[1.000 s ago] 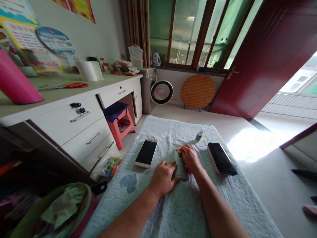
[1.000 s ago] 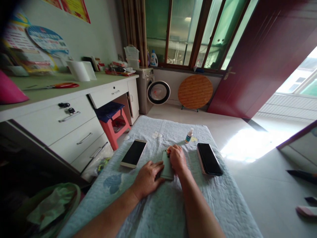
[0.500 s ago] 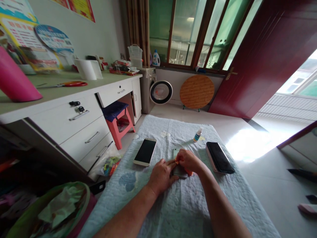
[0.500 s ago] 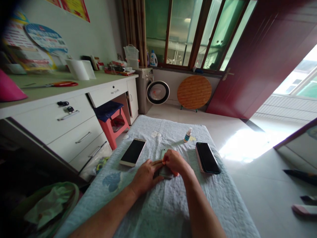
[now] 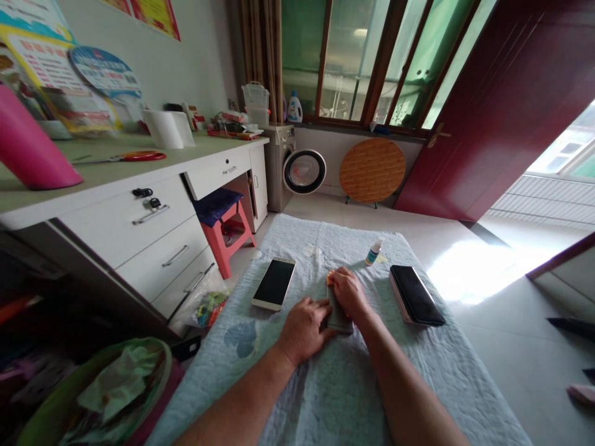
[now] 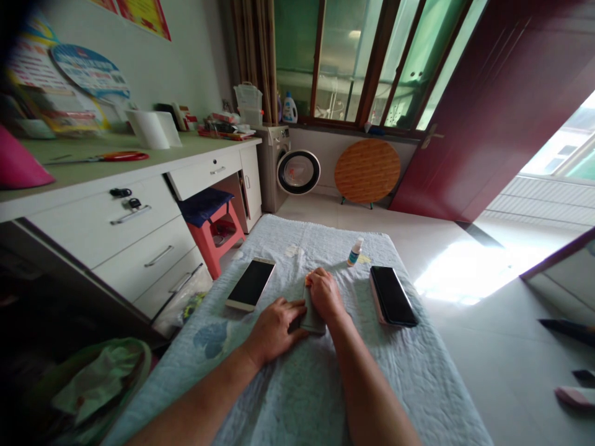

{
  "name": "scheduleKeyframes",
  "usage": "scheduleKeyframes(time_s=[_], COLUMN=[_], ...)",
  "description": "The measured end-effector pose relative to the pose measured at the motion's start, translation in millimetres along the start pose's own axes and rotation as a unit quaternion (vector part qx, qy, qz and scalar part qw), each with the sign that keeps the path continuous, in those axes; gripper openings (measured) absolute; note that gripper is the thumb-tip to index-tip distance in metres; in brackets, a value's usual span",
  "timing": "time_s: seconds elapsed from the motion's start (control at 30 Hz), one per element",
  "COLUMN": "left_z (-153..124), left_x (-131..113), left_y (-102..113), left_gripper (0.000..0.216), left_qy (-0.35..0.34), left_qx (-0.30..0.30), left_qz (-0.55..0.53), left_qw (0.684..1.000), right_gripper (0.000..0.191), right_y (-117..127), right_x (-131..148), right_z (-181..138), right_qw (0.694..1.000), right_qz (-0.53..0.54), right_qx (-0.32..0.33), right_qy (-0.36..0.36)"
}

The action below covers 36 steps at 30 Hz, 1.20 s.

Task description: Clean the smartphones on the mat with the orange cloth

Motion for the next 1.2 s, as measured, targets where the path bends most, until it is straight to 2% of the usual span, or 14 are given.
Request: scheduleKeyframes(time_s=[0.2,0.33,0.43,0.53,0.63,0.8,0.9,1.0,1.2], left_z=[-0.2,-0.8,-1.2,-1.5,-1.5,-1.2,-1.1,-0.9,-0.6], left_x=[-0.1,1.7,2.2,1.8,1.8,1.4,0.5,-0.8,-2.7], left_y=[1.2,2.8,4.5,4.7,2.9,0.3,0.8,2.5,6.4], left_gripper=[0.027,0.031,0.031,0.029,0.026,0.021,0.018,0.019,0.019], left_qy=[0.0,0.011,-0.003,-0.012,-0.006,-0.02,-0.018,-0.009,-0.009], left_qx=[-0.003,0.0,0.004,0.012,0.007,0.008,0.006,0.009,0.018], left_qz=[-0.022,-0.034,-0.047,-0.039,-0.008,0.02,0.015,0.011,-0.001], left_qw=[1.0,0.999,0.999,0.999,1.0,1.0,1.0,1.0,1.0], right_gripper=[0.026,0.026,0.026,0.027,0.027,0.025,0.025,0.024,0.019], right_y=[3.9,14.8,23.7,29.6,31.3,25.4,19.9,18.2,23.6], right_x=[10.0,13.5,6.9,-6.4,-19.2,-24.9,-18.4,-10.0,-7.1], right_z=[-3.8,-7.9,-11.6,-14.4,-13.3,-7.3,-7.6,-9.3,-11.1], right_qw=[0.998,0.991,0.975,0.96,0.965,0.998,0.999,0.999,0.992], right_qz=[0.017,0.054,0.102,0.145,0.136,0.023,0.002,0.017,0.061], right_qx=[0.051,0.123,0.197,0.237,0.216,0.049,0.0,0.017,0.114], right_qy=[0.028,0.014,-0.003,-0.044,-0.055,-0.044,-0.05,-0.031,0.006])
Point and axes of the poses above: each hand's wrist, its own z-axis towards the middle knuckle, its own y-axis out of the back of the hand, x = y × z, the point moved 1 cm from there along z, towards the middle knuckle, and after that the axes turned 1 degree about z, right-handed, at the moved point
